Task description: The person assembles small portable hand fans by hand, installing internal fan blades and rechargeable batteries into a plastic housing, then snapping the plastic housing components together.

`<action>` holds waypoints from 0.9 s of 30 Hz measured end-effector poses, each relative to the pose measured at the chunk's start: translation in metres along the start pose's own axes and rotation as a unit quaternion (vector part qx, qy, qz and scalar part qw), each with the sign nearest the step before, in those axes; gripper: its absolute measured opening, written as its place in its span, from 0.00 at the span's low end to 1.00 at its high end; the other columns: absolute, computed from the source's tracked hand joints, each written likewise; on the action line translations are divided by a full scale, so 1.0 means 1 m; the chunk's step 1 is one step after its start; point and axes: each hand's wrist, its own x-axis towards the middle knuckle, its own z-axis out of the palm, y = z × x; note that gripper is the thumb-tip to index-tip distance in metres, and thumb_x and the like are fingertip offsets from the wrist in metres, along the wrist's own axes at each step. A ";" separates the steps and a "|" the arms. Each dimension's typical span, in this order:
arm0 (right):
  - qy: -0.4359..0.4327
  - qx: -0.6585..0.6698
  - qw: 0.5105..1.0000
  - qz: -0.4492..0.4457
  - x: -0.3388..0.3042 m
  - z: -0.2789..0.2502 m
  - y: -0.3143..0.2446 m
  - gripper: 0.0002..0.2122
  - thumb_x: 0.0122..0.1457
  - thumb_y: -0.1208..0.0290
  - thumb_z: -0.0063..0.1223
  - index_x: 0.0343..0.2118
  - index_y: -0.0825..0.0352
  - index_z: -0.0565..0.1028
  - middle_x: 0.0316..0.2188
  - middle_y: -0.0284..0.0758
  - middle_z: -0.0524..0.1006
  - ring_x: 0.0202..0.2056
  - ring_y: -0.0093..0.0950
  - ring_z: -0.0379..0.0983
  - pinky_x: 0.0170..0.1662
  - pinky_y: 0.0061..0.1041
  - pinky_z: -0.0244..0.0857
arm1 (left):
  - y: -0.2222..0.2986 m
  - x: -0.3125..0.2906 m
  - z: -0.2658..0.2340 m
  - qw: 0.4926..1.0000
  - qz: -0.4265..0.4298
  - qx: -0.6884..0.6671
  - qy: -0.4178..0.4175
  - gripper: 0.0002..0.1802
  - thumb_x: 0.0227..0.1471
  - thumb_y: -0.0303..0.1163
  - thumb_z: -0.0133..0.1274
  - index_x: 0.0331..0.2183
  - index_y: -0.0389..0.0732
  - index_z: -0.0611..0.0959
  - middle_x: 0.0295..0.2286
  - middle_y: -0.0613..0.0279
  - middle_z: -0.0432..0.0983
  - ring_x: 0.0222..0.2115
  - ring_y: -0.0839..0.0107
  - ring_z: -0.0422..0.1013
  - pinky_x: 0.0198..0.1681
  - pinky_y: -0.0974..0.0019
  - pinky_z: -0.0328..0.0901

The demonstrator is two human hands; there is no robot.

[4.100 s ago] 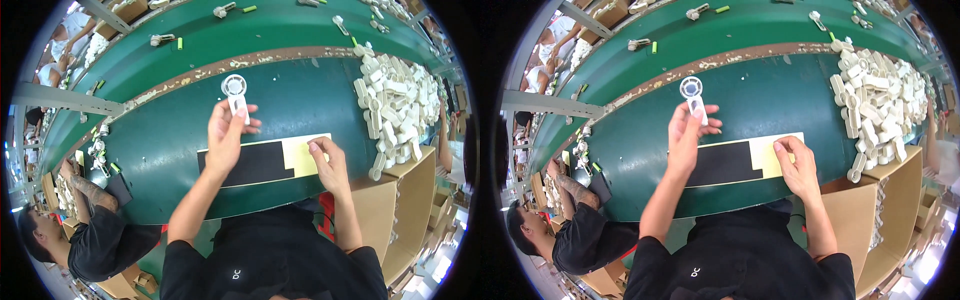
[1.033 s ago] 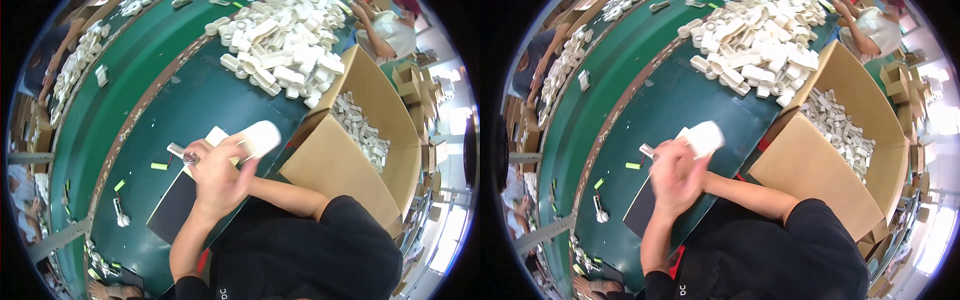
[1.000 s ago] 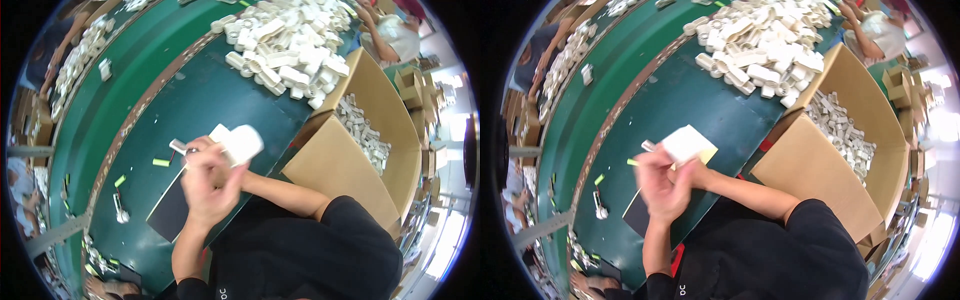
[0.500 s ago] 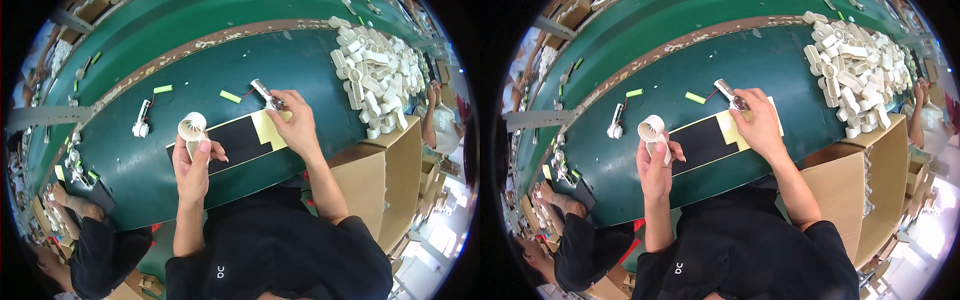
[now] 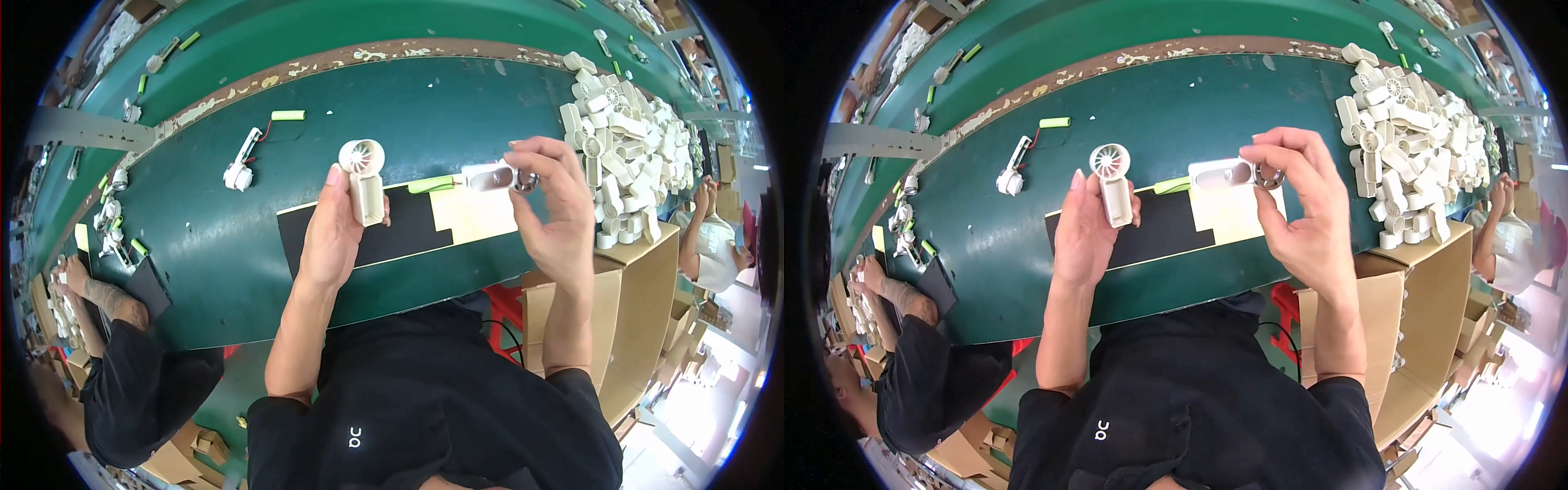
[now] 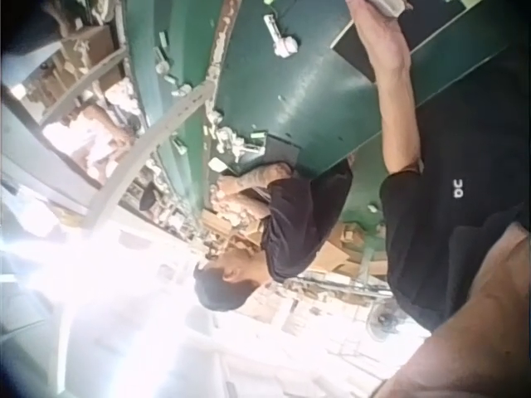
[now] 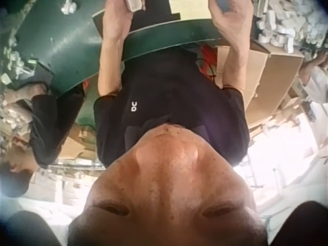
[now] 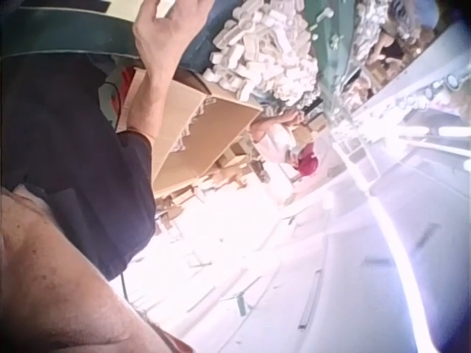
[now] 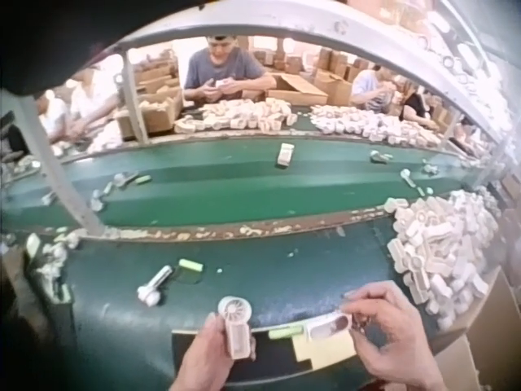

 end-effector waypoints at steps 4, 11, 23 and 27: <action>0.002 0.043 0.998 -0.039 0.008 -0.011 -0.014 0.18 0.46 0.94 0.52 0.38 0.66 0.79 0.45 0.39 0.74 0.47 0.32 0.77 0.44 0.27 0.71 | 0.004 0.003 0.013 0.998 -0.037 0.022 -0.045 0.36 0.71 0.59 0.30 0.52 0.33 0.73 0.36 0.58 0.75 0.36 0.68 0.73 0.44 0.60 0.68; -0.063 0.132 0.971 -0.187 0.027 -0.008 -0.018 0.18 0.44 0.96 0.52 0.35 0.66 0.81 0.47 0.42 0.74 0.52 0.42 0.77 0.49 0.35 0.76 | 0.001 0.000 0.031 0.990 -0.087 0.034 -0.110 0.38 0.72 0.61 0.27 0.54 0.36 0.74 0.38 0.58 0.76 0.36 0.71 0.75 0.46 0.63 0.71; -0.066 0.069 0.978 -0.183 0.044 0.005 0.004 0.17 0.44 0.94 0.55 0.35 0.66 0.80 0.48 0.39 0.76 0.47 0.33 0.78 0.46 0.28 0.75 | -0.001 -0.010 0.039 0.980 -0.092 0.023 -0.176 0.38 0.70 0.63 0.29 0.55 0.37 0.73 0.35 0.62 0.76 0.34 0.74 0.73 0.41 0.67 0.69; -0.063 0.070 0.977 -0.192 0.047 0.009 0.003 0.17 0.45 0.93 0.54 0.35 0.66 0.80 0.48 0.38 0.77 0.45 0.32 0.78 0.45 0.28 0.74 | -0.001 -0.010 0.038 0.980 -0.087 -0.006 -0.181 0.31 0.69 0.51 0.37 0.62 0.38 0.67 0.38 0.64 0.75 0.33 0.76 0.72 0.37 0.70 0.67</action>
